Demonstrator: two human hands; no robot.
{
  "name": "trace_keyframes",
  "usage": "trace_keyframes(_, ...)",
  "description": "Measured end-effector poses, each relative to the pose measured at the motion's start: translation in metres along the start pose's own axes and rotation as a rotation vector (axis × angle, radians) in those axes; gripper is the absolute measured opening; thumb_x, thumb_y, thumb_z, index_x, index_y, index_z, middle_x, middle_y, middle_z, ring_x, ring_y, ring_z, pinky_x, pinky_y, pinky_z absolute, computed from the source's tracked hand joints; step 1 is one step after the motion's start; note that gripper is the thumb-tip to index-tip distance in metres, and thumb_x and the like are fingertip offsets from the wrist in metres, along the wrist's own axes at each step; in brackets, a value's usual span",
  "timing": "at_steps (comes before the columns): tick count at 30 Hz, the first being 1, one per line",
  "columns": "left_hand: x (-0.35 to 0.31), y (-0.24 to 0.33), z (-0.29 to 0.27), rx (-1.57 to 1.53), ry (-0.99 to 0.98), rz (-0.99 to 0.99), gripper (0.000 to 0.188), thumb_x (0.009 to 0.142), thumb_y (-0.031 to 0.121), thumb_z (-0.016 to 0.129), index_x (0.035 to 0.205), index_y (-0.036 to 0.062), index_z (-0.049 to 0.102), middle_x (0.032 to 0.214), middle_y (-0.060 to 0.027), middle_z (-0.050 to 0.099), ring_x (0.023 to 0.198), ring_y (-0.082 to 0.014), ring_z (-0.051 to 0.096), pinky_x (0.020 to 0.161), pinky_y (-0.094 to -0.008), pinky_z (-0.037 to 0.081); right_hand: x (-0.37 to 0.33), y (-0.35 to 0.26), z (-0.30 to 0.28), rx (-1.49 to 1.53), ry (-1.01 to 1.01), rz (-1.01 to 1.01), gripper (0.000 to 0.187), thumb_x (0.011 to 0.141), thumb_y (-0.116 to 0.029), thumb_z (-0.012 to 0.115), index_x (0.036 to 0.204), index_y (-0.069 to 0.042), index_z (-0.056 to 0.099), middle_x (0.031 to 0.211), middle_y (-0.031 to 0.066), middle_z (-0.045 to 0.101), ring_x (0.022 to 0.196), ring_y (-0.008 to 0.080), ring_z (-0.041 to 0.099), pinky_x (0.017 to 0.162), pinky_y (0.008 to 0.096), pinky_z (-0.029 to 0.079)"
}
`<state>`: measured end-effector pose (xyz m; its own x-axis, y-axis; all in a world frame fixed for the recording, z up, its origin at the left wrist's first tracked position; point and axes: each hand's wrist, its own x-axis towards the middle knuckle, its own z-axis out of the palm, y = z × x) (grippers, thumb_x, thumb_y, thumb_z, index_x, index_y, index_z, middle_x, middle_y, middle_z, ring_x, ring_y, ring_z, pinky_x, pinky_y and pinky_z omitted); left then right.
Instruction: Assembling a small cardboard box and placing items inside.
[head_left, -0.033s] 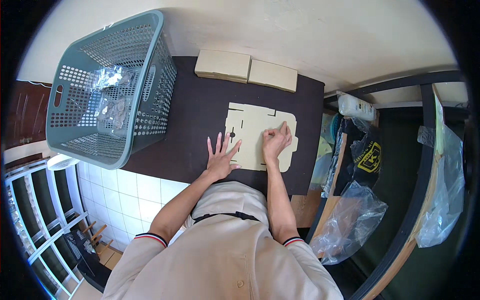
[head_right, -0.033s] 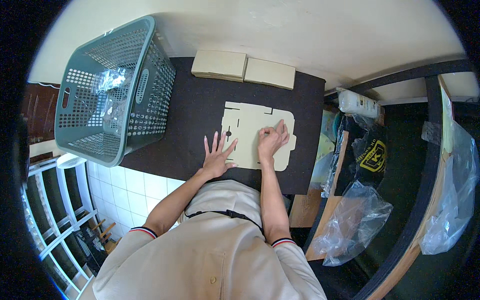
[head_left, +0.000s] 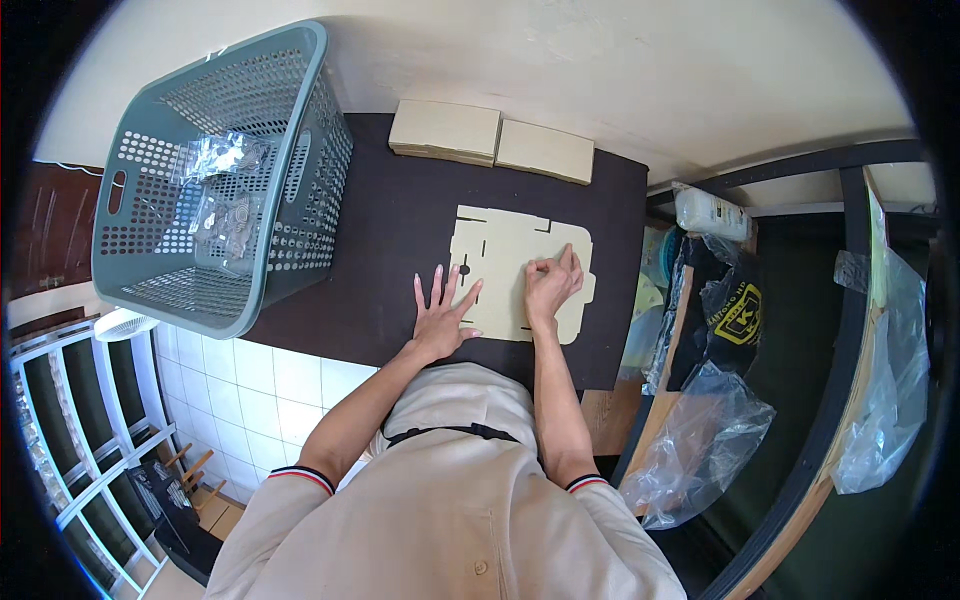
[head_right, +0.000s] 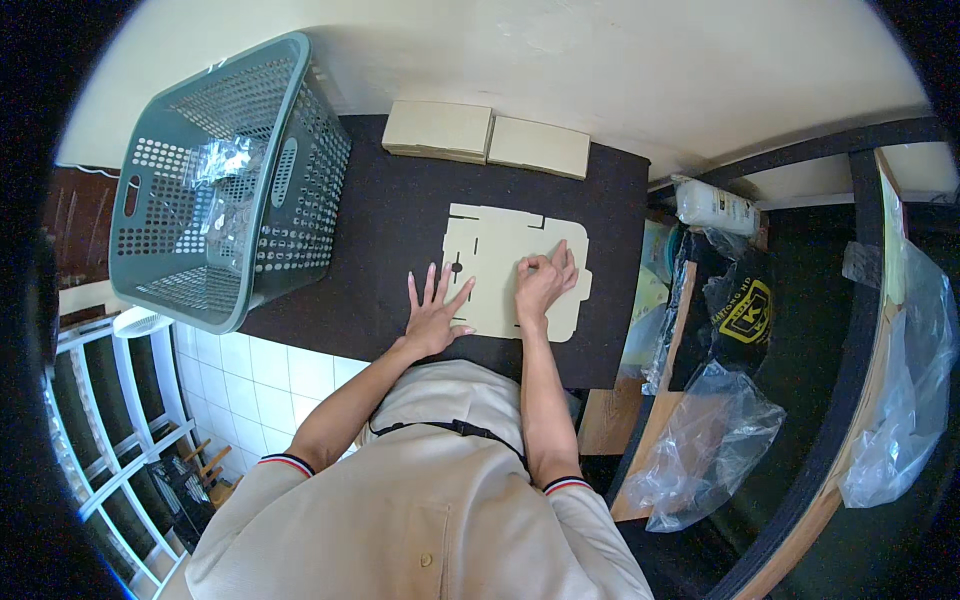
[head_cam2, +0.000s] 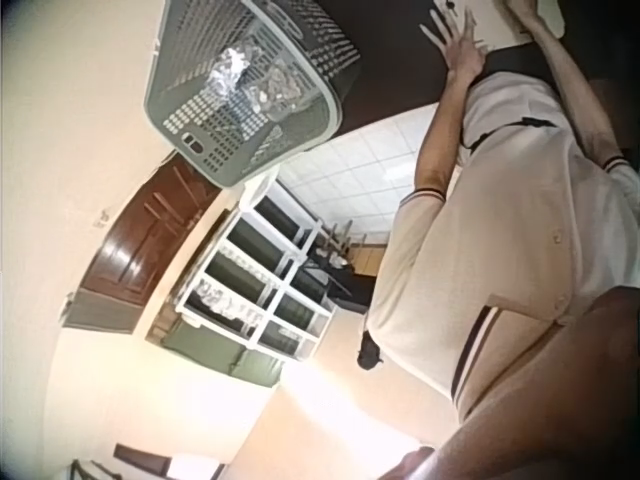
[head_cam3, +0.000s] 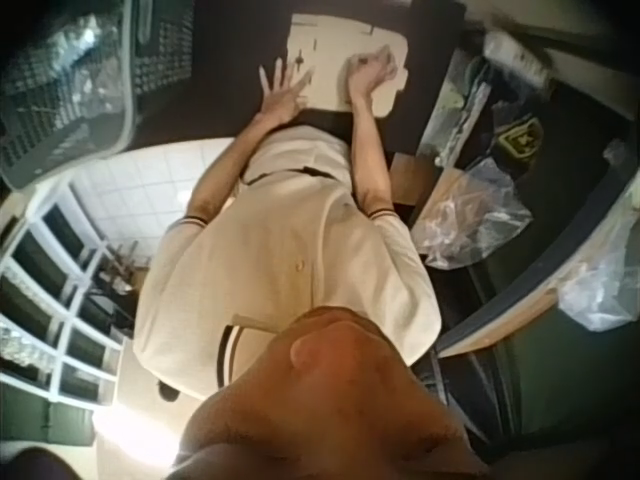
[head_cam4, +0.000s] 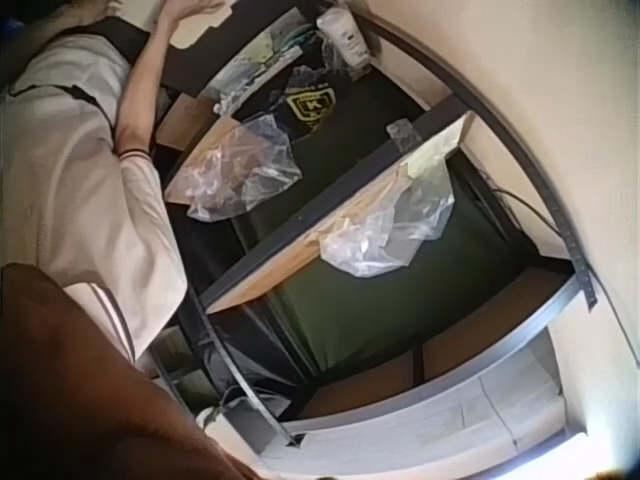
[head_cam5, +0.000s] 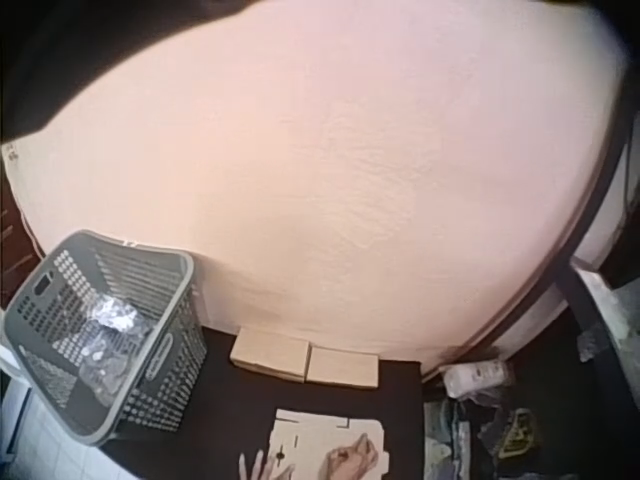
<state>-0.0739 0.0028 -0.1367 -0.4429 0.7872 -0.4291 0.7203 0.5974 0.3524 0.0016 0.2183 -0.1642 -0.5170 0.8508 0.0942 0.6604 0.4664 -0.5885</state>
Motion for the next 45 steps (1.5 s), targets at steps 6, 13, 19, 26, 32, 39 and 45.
trace_keyframes(6, 0.000, 0.001, -0.002, 0.006, -0.006, 0.000, 0.104, 0.092, 0.062, 0.070, 0.173, 0.0355, 0.010, 0.178, -0.0227, -0.004, 0.163, -0.0479, -0.008, 0.121, -0.0765, -0.009, -0.009, 0.004, -0.004, 0.030, -0.006, -0.001, 0.008, 0.080, -0.008, 0.078, 0.085, -0.002, 0.080, 0.160, 0.0313, 0.047, 0.150, 0.0451, 0.037, 0.124, 0.0633, 0.018)
trace_keyframes(13, 0.001, -0.001, 0.003, 0.020, -0.008, -0.001, 0.104, 0.093, 0.063, 0.069, 0.173, 0.0349, 0.009, 0.178, -0.0223, -0.006, 0.163, -0.0472, -0.010, 0.121, -0.0763, -0.010, -0.024, 0.006, -0.009, -0.001, -0.015, -0.011, 0.011, 0.079, -0.011, 0.080, 0.084, -0.001, 0.080, 0.159, 0.0316, 0.048, 0.148, 0.0450, 0.039, 0.123, 0.0605, 0.021)
trace_keyframes(19, 0.001, -0.002, 0.004, 0.012, -0.023, 0.003, 0.106, 0.093, 0.064, 0.069, 0.173, 0.0343, 0.007, 0.177, -0.0244, -0.011, 0.162, -0.0487, -0.013, 0.121, -0.0759, -0.012, -0.040, 0.010, -0.015, -0.016, -0.015, -0.031, 0.014, 0.080, -0.013, 0.080, 0.083, 0.000, 0.079, 0.157, 0.0304, 0.051, 0.147, 0.0447, 0.041, 0.122, 0.0589, 0.023)
trace_keyframes(26, 0.001, -0.003, 0.007, 0.032, -0.026, 0.008, 0.106, 0.092, 0.066, 0.068, 0.173, 0.0344, 0.007, 0.177, -0.0241, -0.010, 0.162, -0.0490, -0.013, 0.121, -0.0759, -0.012, -0.064, 0.022, -0.019, -0.012, -0.012, -0.064, 0.010, 0.077, -0.011, 0.079, 0.080, -0.001, 0.079, 0.158, 0.0309, 0.049, 0.146, 0.0464, 0.041, 0.122, 0.0603, 0.023)
trace_keyframes(32, 0.000, -0.003, 0.006, 0.024, 0.011, 0.004, 0.105, 0.092, 0.063, 0.070, 0.173, 0.0343, 0.011, 0.179, -0.0216, -0.006, 0.163, -0.0465, -0.009, 0.121, -0.0751, -0.012, -0.079, 0.026, -0.026, -0.054, -0.033, -0.091, 0.011, 0.076, -0.011, 0.078, 0.082, -0.002, 0.081, 0.157, 0.0293, 0.052, 0.144, 0.0461, 0.042, 0.121, 0.0603, 0.025)
trace_keyframes(39, -0.001, -0.001, 0.008, 0.040, 0.025, 0.009, 0.106, 0.091, 0.065, 0.071, 0.173, 0.0344, 0.011, 0.179, -0.0217, -0.004, 0.163, -0.0462, -0.010, 0.121, -0.0750, -0.012, -0.108, 0.030, -0.043, -0.066, -0.055, -0.080, 0.011, 0.076, -0.010, 0.078, 0.082, -0.001, 0.080, 0.156, 0.0298, 0.052, 0.144, 0.0460, 0.043, 0.121, 0.0619, 0.025)
trace_keyframes(45, -0.003, -0.003, 0.008, 0.060, 0.040, 0.018, 0.107, 0.091, 0.065, 0.071, 0.173, 0.0351, 0.009, 0.178, -0.0236, -0.006, 0.163, -0.0491, -0.008, 0.122, -0.0761, -0.008, -0.136, 0.052, -0.058, 0.057, -0.029, -0.104, 0.008, 0.081, -0.007, 0.081, 0.084, -0.001, 0.078, 0.153, 0.0315, 0.054, 0.138, 0.0478, 0.052, 0.114, 0.0554, 0.039)
